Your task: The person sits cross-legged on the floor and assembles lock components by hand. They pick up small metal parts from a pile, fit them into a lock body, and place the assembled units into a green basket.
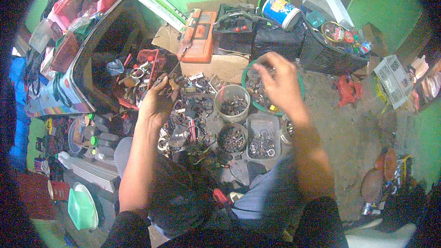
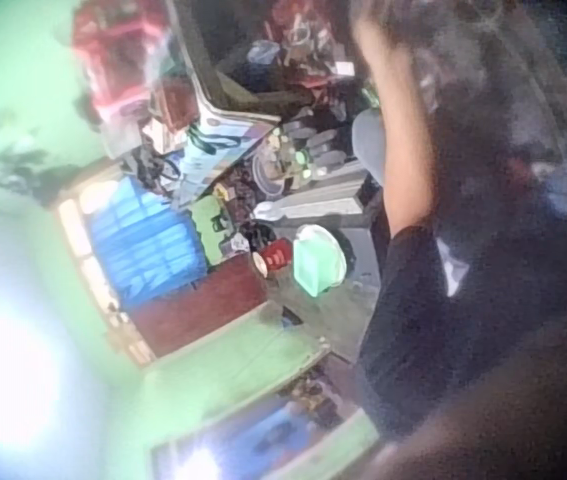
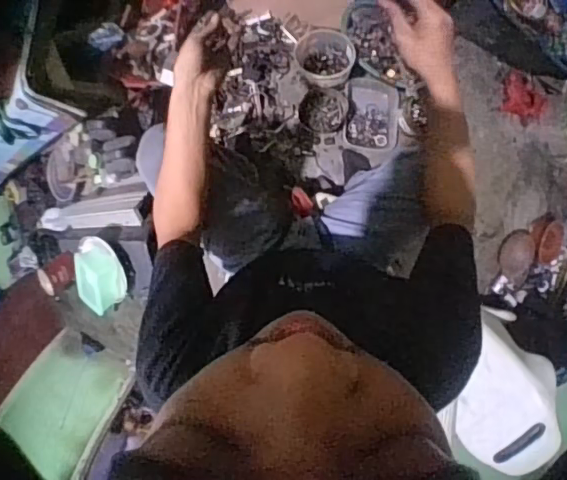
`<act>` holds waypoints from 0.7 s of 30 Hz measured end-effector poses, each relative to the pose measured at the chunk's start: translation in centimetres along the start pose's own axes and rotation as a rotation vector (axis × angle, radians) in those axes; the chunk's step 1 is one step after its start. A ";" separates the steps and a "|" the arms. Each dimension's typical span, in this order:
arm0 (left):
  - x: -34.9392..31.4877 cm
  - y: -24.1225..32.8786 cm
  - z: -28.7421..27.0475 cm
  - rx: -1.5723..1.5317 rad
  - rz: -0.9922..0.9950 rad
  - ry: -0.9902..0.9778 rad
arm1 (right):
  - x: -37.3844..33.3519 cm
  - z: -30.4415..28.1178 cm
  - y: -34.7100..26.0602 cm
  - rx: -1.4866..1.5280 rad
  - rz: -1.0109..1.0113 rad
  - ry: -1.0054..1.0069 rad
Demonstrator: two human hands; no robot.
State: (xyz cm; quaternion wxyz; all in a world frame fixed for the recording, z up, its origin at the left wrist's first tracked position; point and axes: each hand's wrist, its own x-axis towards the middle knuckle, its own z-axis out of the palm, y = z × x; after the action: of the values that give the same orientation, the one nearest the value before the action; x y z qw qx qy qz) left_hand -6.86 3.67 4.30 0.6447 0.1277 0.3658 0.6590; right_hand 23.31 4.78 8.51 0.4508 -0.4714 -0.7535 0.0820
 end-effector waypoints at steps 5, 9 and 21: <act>0.0 -0.3 0.3 0.004 -0.050 -0.023 | 1.5 -3.2 2.8 0.045 0.268 0.002; 0.3 -1.6 1.5 0.047 -0.089 -0.030 | 2.2 -2.6 8.3 0.069 0.276 -0.015; 2.7 -7.0 4.1 0.193 -0.361 -0.126 | -0.2 7.0 25.4 -0.028 0.649 -0.055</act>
State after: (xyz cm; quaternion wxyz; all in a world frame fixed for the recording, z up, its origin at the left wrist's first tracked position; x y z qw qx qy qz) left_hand 0.66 6.85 1.82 0.7585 0.1620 0.4031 0.4857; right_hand 34.21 20.50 -9.66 0.3741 -0.6908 -0.5769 0.2239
